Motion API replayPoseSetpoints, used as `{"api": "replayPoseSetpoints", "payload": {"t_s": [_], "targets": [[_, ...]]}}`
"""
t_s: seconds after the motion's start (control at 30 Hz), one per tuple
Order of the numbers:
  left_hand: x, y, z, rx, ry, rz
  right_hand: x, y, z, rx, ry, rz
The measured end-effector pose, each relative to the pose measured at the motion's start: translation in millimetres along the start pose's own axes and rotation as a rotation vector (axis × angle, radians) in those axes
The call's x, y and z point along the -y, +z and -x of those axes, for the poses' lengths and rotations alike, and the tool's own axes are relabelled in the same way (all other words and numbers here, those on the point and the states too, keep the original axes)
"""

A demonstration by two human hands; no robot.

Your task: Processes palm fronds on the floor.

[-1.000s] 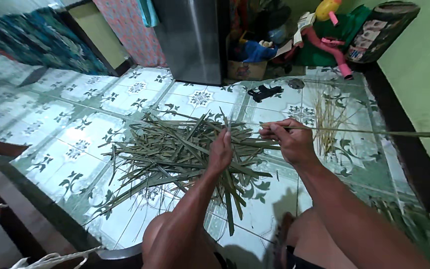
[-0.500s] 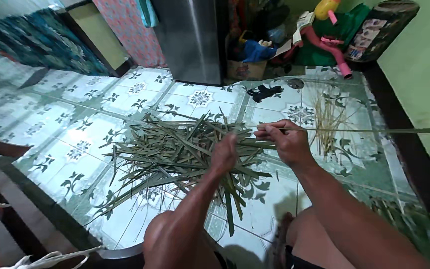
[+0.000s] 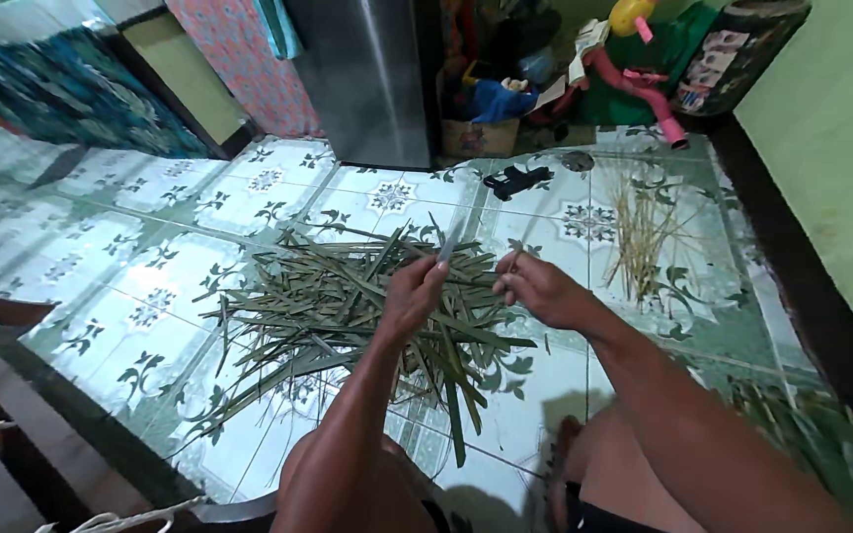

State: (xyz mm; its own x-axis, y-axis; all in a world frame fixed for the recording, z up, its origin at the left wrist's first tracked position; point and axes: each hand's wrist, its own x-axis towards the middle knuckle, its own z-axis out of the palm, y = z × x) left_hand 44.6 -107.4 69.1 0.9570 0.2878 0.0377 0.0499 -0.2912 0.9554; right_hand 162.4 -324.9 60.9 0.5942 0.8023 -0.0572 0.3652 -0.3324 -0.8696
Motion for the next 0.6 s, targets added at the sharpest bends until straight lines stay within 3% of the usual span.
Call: {"api": "replayPoseSetpoints", "payload": {"t_s": [0.13,0.27,0.43,0.53,0.6], "targets": [[-12,6,8,0.261,-0.056,0.203,6,18,-2,0.118,-0.079,0.079],[-8,-6,4,0.09,-0.067,0.364,5,21,-2,0.134,-0.183,0.017],[-8,-41,0,-0.131,0.002,0.502,7,20,3,0.16,-0.17,-0.139],[-6,-34,2,-0.093,-0.016,0.474,7,28,2,0.072,-0.184,-0.357],[-5,-17,8,0.068,-0.048,0.37,9,34,1,0.05,-0.168,-0.492]]}}
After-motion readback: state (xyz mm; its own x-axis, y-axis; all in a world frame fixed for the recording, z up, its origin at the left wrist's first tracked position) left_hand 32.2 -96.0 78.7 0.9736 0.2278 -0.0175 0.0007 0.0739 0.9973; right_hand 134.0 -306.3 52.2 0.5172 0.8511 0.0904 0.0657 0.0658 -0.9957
